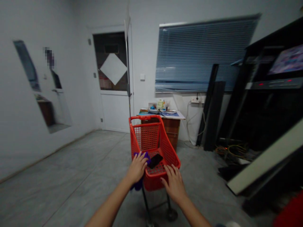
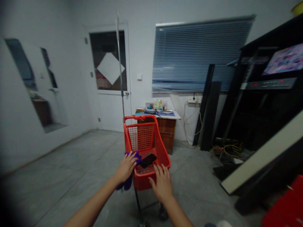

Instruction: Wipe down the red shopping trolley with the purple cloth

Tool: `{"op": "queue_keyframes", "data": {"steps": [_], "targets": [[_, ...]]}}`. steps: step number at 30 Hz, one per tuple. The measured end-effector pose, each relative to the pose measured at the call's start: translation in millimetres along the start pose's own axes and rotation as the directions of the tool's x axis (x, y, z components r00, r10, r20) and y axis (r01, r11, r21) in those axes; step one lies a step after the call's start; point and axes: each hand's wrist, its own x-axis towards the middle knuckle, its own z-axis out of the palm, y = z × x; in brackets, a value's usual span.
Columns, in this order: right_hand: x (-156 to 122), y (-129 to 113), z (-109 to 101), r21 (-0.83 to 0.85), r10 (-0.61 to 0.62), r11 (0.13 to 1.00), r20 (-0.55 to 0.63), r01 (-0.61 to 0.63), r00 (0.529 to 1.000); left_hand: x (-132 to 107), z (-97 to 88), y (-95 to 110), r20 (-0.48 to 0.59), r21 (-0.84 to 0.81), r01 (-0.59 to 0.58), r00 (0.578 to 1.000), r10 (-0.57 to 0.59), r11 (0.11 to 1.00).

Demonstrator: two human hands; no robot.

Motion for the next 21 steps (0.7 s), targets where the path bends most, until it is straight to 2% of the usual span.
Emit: {"op": "queue_keyframes", "data": {"steps": [4, 6, 11, 13, 15, 17, 21], "targets": [[-4, -13, 8, 0.007, 0.013, 1.0, -0.041, -0.012, 0.999, -27, 2.0, 14, 0.012, -0.044, -0.129, 0.991, 0.13, 0.991], [-6, -16, 4, 0.007, 0.004, 1.0, -0.034, -0.004, 0.999, -33, -3.7, 12, 0.037, -0.057, -0.15, 0.988, 0.152, 0.987], [-12, -25, -10, 0.019, -0.015, 1.0, 0.018, 0.014, 1.0, -12, -17.6, -23, 0.084, -0.067, 0.001, 0.996, 0.004, 0.998], [-15, -31, -13, 0.027, -0.03, 0.999, 0.018, 0.03, 0.999, -3, -17.3, -34, 0.073, -0.082, 0.076, 0.995, -0.07, 0.994], [-17, -36, -14, 0.033, -0.048, 0.998, 0.014, 0.048, 0.999, -3, -13.9, -37, 0.05, -0.109, 0.11, 0.993, -0.105, 0.988], [-17, -37, -15, 0.038, -0.063, 0.997, 0.017, 0.063, 0.998, -14, -8.9, -31, 0.026, -0.136, 0.103, 0.995, -0.1, 0.985], [-11, -28, -18, 0.05, -0.097, 0.994, 0.055, 0.094, 0.994, -50, 0.3, -4, -0.004, -0.15, 0.027, 1.0, -0.028, 0.988]]}}
